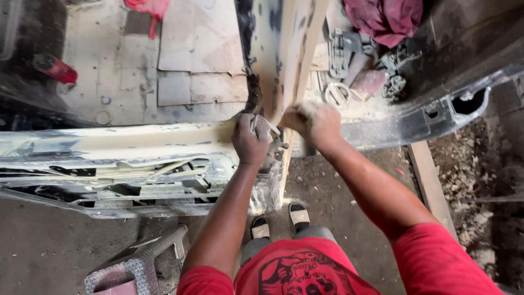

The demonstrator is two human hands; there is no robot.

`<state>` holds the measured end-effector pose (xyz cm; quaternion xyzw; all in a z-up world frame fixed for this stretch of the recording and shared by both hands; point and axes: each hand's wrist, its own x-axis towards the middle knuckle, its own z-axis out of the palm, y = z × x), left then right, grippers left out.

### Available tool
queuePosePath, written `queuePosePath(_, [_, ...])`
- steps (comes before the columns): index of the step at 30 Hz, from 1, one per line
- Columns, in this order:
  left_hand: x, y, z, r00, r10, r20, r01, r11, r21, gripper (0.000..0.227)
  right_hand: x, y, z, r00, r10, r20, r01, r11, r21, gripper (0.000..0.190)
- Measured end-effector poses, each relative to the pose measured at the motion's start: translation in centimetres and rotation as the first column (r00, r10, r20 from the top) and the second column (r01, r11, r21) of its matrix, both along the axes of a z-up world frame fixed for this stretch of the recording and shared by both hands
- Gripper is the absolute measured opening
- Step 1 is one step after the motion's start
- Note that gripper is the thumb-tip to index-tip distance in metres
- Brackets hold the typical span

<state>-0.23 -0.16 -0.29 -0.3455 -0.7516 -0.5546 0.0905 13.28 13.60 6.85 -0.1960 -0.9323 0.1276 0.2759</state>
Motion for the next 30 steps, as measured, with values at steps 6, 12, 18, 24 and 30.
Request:
queuePosePath(6, [-0.1, 0.0, 0.5, 0.997, 0.01, -0.075, -0.011, 1.0, -0.01, 0.012, -0.9, 0.8, -1.6, 0.993, -0.005, 0.118, 0.009, 0.999, -0.031, 0.026])
queuePosePath(12, [0.0, -0.1, 0.2, 0.999, 0.007, -0.05, -0.008, 1.0, -0.013, 0.011, -0.1, 0.1, -2.6, 0.988, 0.028, 0.15, -0.026, 1.0, -0.015, 0.032])
queuePosePath(18, [-0.1, 0.2, 0.1, 0.996, 0.014, -0.087, -0.014, 1.0, -0.002, 0.013, 0.7, 1.3, -5.4, 0.975, -0.147, 0.167, 0.149, 0.989, -0.001, 0.033])
queuePosePath(24, [-0.6, -1.0, 0.2, 0.993, -0.057, -0.103, 0.052, 0.997, -0.049, 0.012, 3.0, -0.5, -8.1, 0.91, -0.176, 0.374, 0.326, 0.863, -0.386, 0.015])
queuePosePath(30, [-1.1, -1.0, 0.7, 0.997, -0.063, 0.048, 0.066, 0.996, -0.068, 0.013, 2.3, -3.2, -4.0, 0.967, -0.254, -0.03, 0.161, 0.694, -0.702, 0.026])
